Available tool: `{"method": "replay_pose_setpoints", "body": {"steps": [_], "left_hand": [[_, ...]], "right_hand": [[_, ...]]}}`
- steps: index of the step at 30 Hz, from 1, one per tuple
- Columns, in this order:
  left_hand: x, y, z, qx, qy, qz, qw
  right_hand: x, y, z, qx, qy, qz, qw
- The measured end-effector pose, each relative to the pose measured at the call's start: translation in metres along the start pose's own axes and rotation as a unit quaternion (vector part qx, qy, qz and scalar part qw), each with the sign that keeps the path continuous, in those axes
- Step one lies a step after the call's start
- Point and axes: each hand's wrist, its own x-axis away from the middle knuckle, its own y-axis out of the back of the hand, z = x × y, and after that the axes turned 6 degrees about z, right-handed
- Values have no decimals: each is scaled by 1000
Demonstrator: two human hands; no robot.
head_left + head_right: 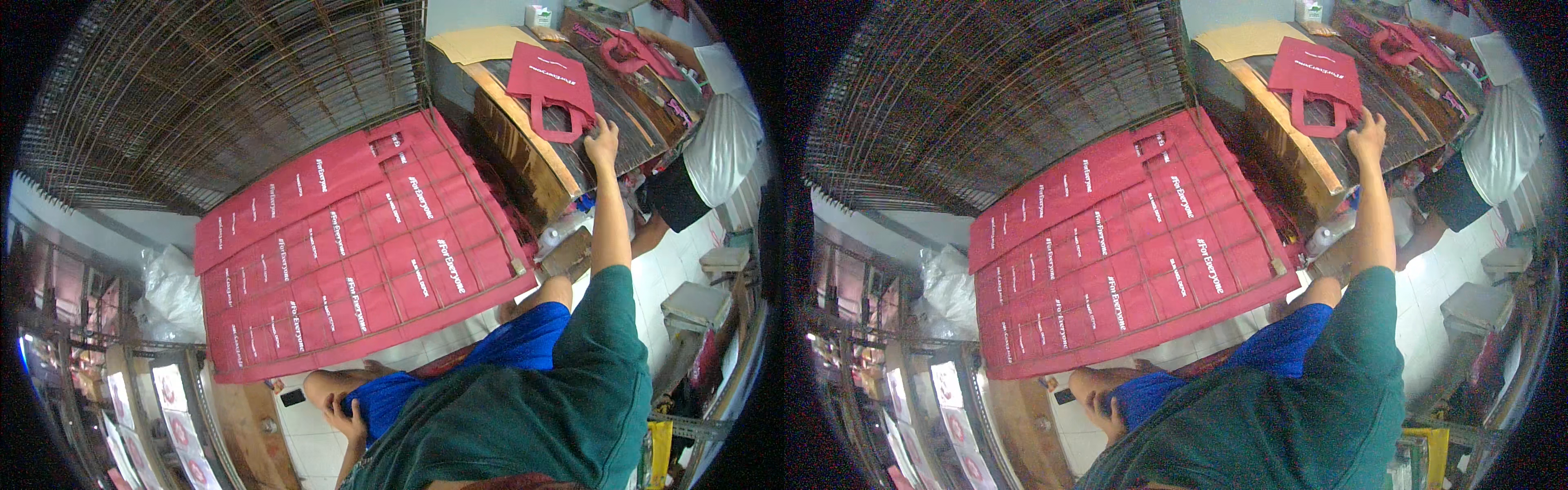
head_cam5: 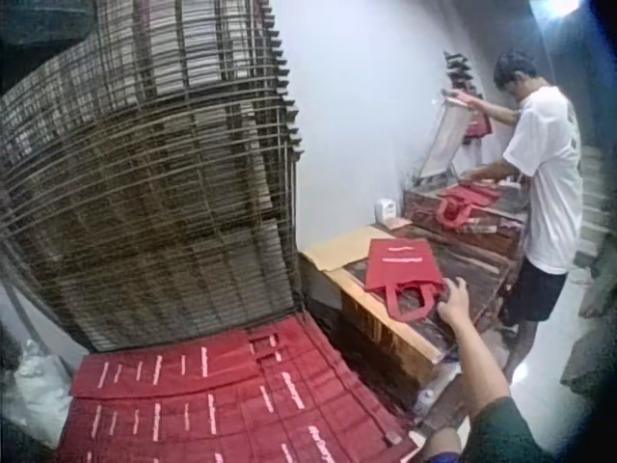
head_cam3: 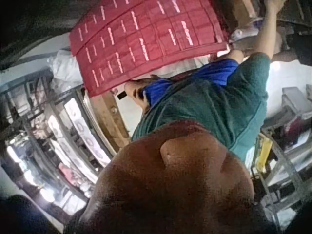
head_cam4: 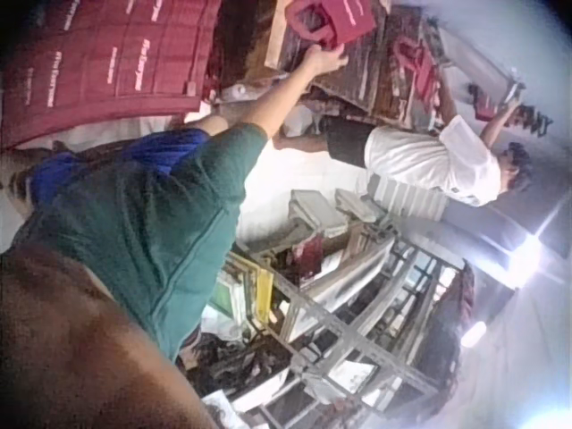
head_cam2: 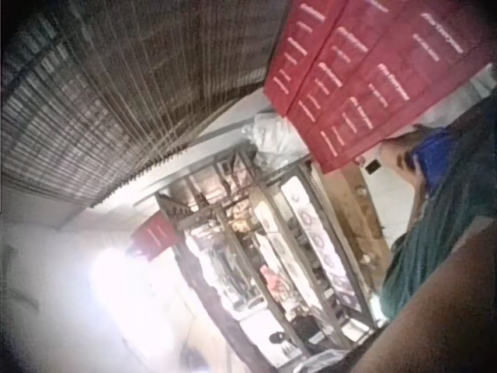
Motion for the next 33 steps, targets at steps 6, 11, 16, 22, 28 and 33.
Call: {"method": "replay_pose_setpoints", "body": {"steps": [6,11,16,22,28,33], "left_hand": [[6,0,2,-18,-10,-4,1000],[8,0,3,-12,-6,-9,1000],[11,-1,1,-26,7,-28,999],[-14,1,-44,79,-82,-5,994],[-88,-29,-177,353,-95,301,881],[-145,-78,-267,661,148,578,455]], "right_hand": [[-29,2,28,113,-37,113,986],[-41,4,31,165,-34,219,961],[-24,-3,23,171,92,96,976],[-10,29,61,-40,239,-65,968],[10,158,175,-161,403,-11,901],[45,235,220,-388,477,81,784]]}}
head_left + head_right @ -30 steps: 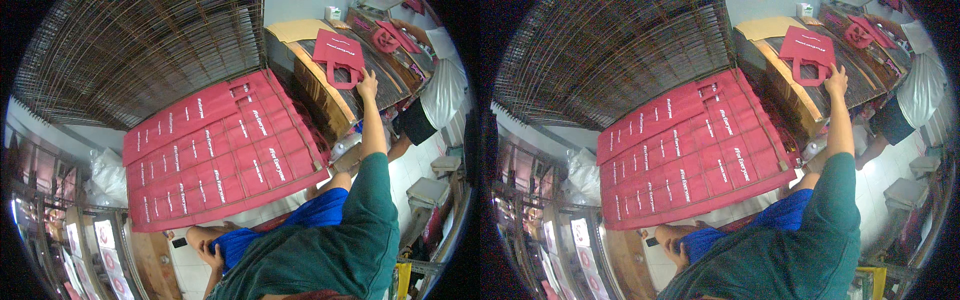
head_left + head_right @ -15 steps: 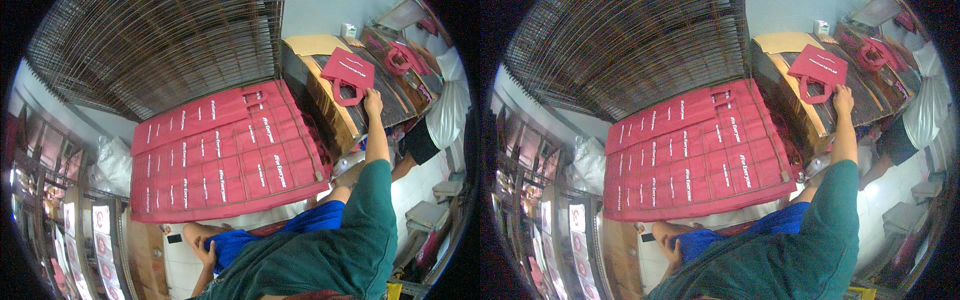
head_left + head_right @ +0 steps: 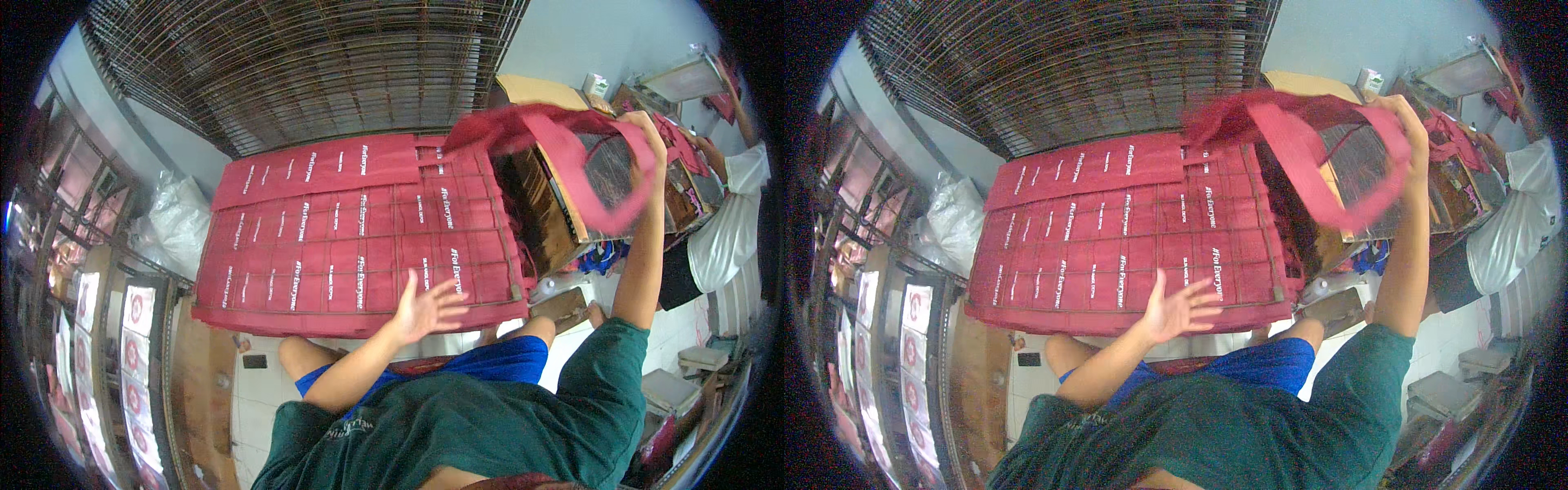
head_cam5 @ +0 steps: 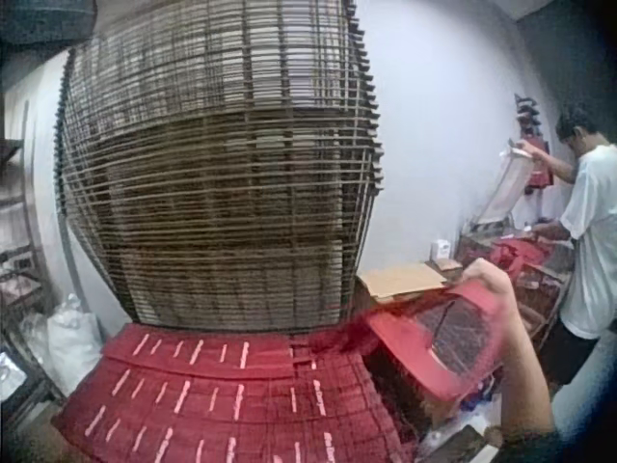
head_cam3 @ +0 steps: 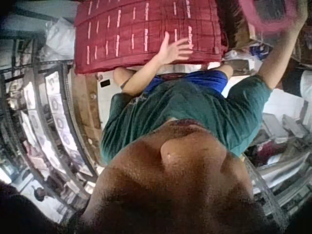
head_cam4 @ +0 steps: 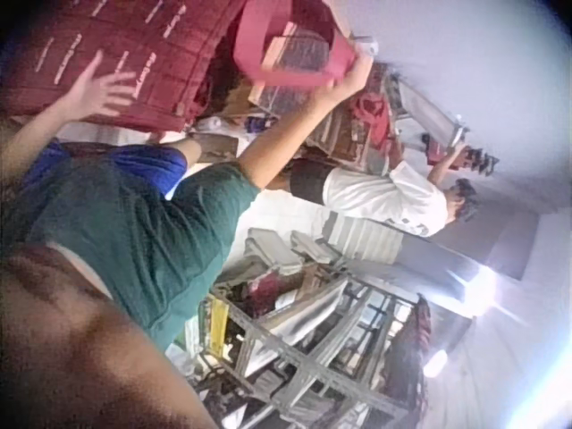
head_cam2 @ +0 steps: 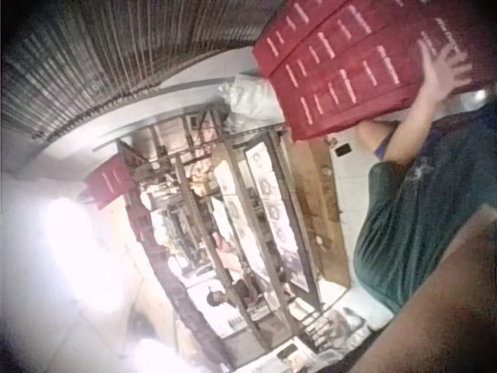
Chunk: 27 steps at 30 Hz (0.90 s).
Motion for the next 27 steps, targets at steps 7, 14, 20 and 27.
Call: {"method": "replay_pose_setpoints", "body": {"steps": [7,14,20,27], "left_hand": [[-5,-55,-78,58,-169,61,982],[49,-52,-139,-431,-177,-212,859],[90,-81,-174,-261,-307,-169,899],[103,-65,-168,-342,-237,-219,883]], "right_hand": [[21,-11,28,-285,36,59,956],[17,-81,23,-401,-185,-406,800],[215,-204,73,-738,-380,-308,465],[269,-174,51,-738,-446,-229,451]]}}
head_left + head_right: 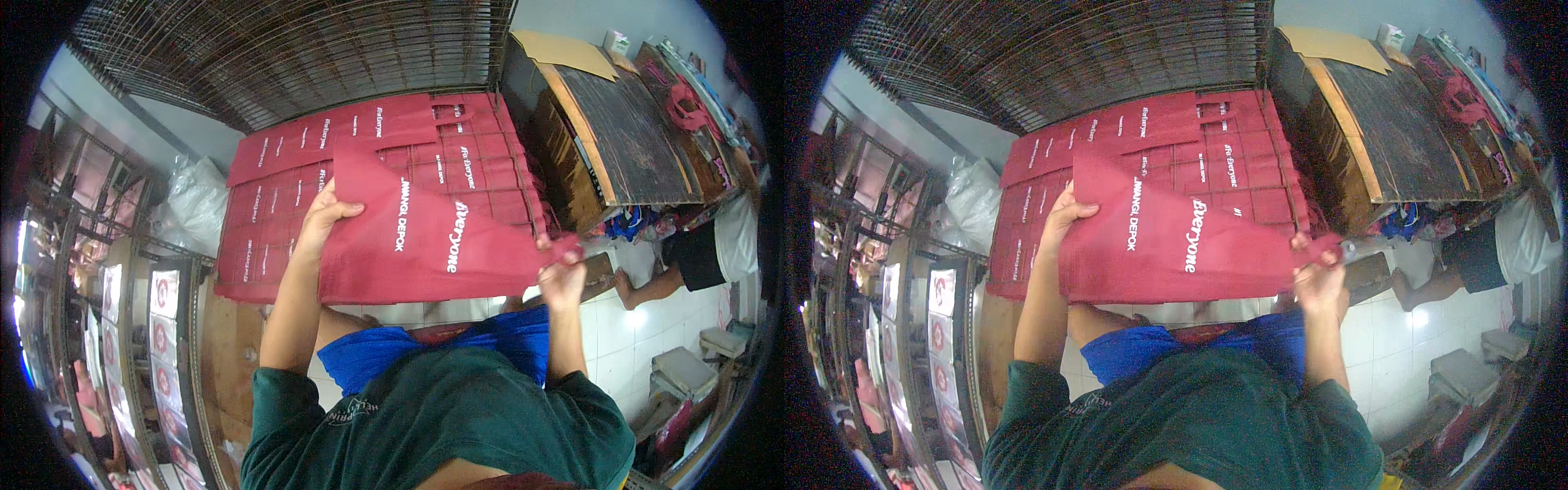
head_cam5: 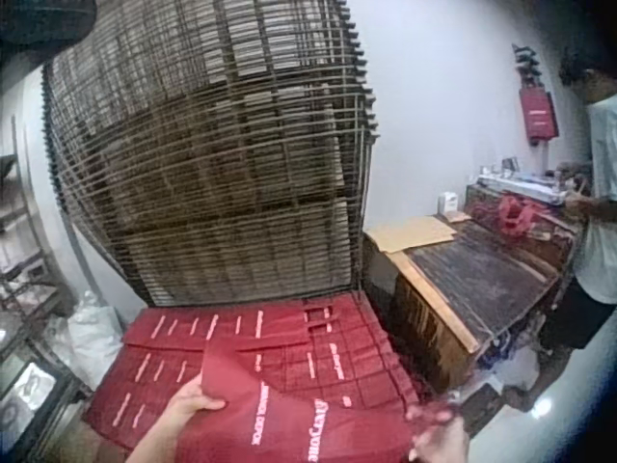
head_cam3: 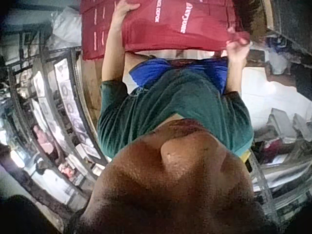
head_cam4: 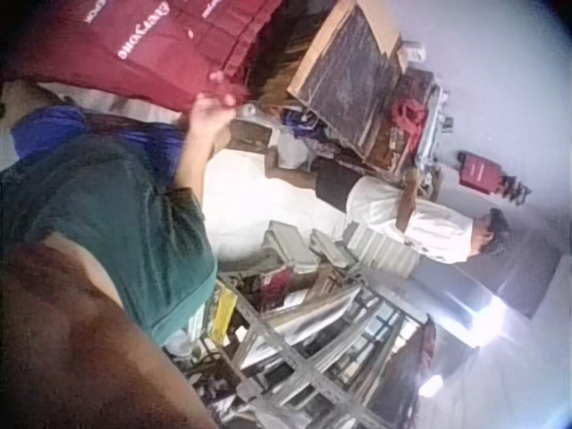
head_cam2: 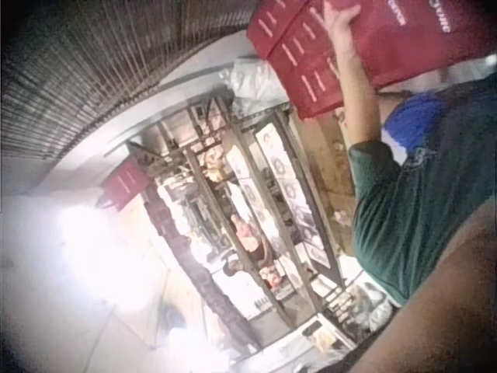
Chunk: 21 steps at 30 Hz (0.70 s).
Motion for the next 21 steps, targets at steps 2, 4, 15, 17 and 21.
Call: {"method": "replay_pose_setpoints", "body": {"steps": [2,4,15,17,21], "left_hand": [[-1,-19,-11,71,-28,12,997],[1,-37,-22,129,-53,19,990],[7,-30,20,2,90,-33,995],[-2,-20,42,8,132,-29,991],[-35,-3,53,58,141,-5,988]], "right_hand": [[-2,-26,19,-48,85,73,993],[5,16,35,-83,124,175,973],[41,-26,-4,86,-84,54,991],[31,-5,4,262,-109,-36,958],[-8,-15,19,375,-107,-184,902]]}}
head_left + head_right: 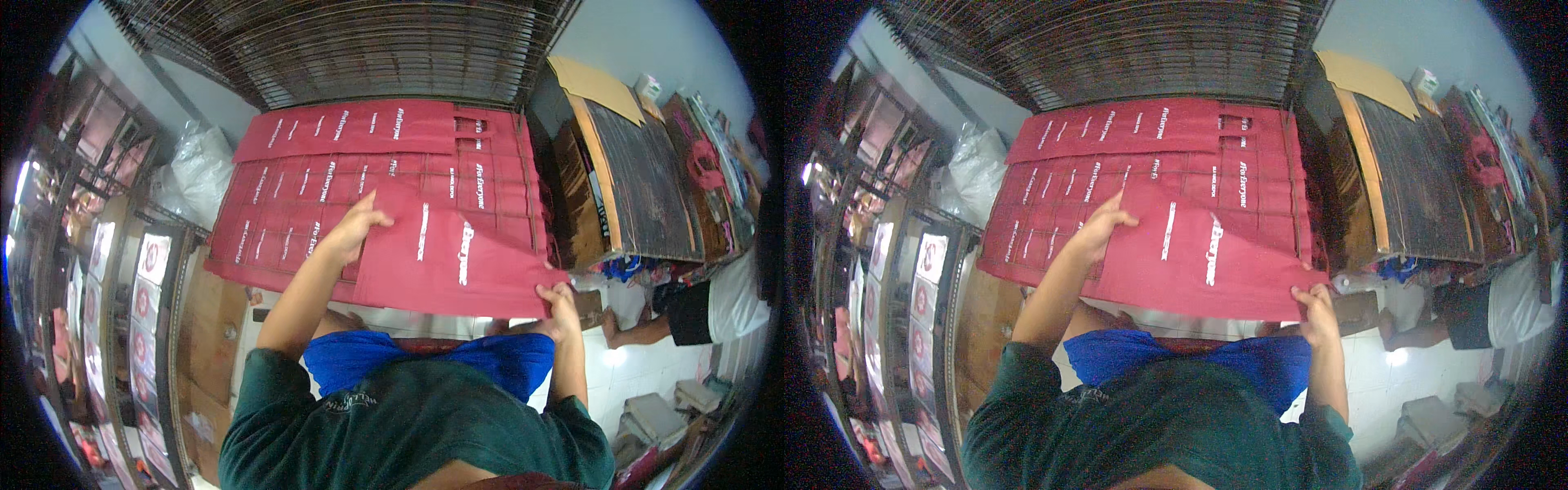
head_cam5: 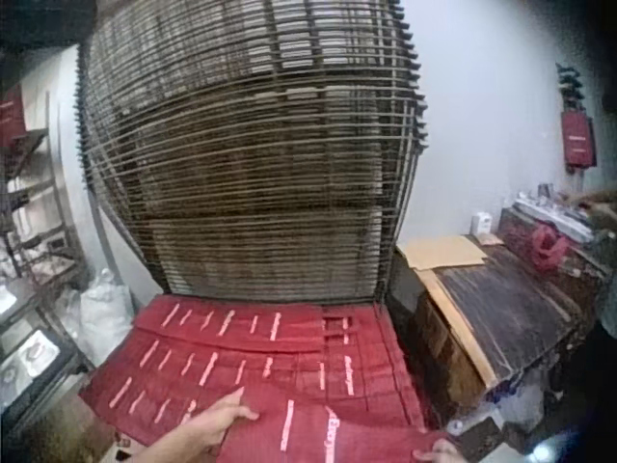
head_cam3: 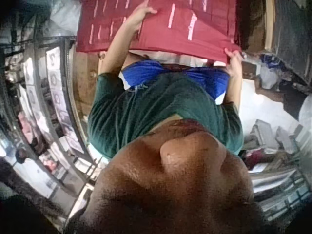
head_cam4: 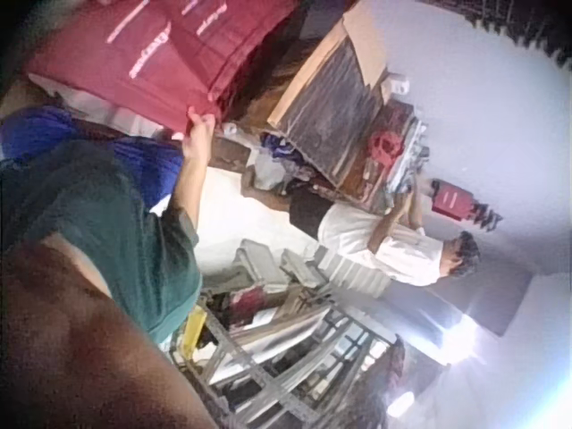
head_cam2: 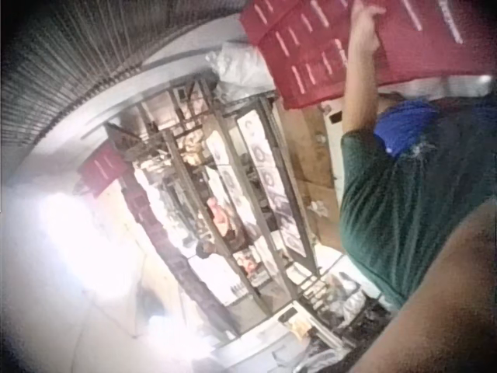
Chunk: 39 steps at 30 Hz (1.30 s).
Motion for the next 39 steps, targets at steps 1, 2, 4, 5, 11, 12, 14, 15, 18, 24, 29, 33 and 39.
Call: {"method": "replay_pose_setpoints", "body": {"steps": [1,2,4,5,11,12,14,15,18,24,29,33,39], "left_hand": [[-13,2,-9,13,-13,12,1000],[-20,1,-22,21,-62,12,998],[-29,-22,-66,11,-158,18,987],[-32,-26,-87,-10,-206,20,978],[-22,1,-140,-77,-368,-87,922],[-8,16,-128,-75,-369,-117,919],[22,53,-81,-108,-354,-168,914],[43,74,-50,-141,-317,-204,916],[119,128,97,-195,-201,-348,895],[250,53,278,-540,86,-375,748],[232,70,264,-533,88,-415,732],[235,76,272,-539,60,-423,726],[231,78,270,-539,61,-424,725]], "right_hand": [[-23,14,4,31,46,-6,998],[-15,-13,32,49,143,-44,988],[-30,-20,79,-12,235,43,971],[-33,-38,100,-39,266,61,961],[-148,-50,121,-72,299,100,946],[-160,-63,120,-75,296,93,948],[-203,-56,113,-64,271,44,960],[-225,-54,108,-58,260,47,963],[-291,-52,95,-35,223,45,973],[-426,-37,70,61,166,0,984],[-461,-36,59,94,128,-74,985],[-468,-42,59,150,91,-49,983],[-469,-51,73,190,84,-64,976]]}}
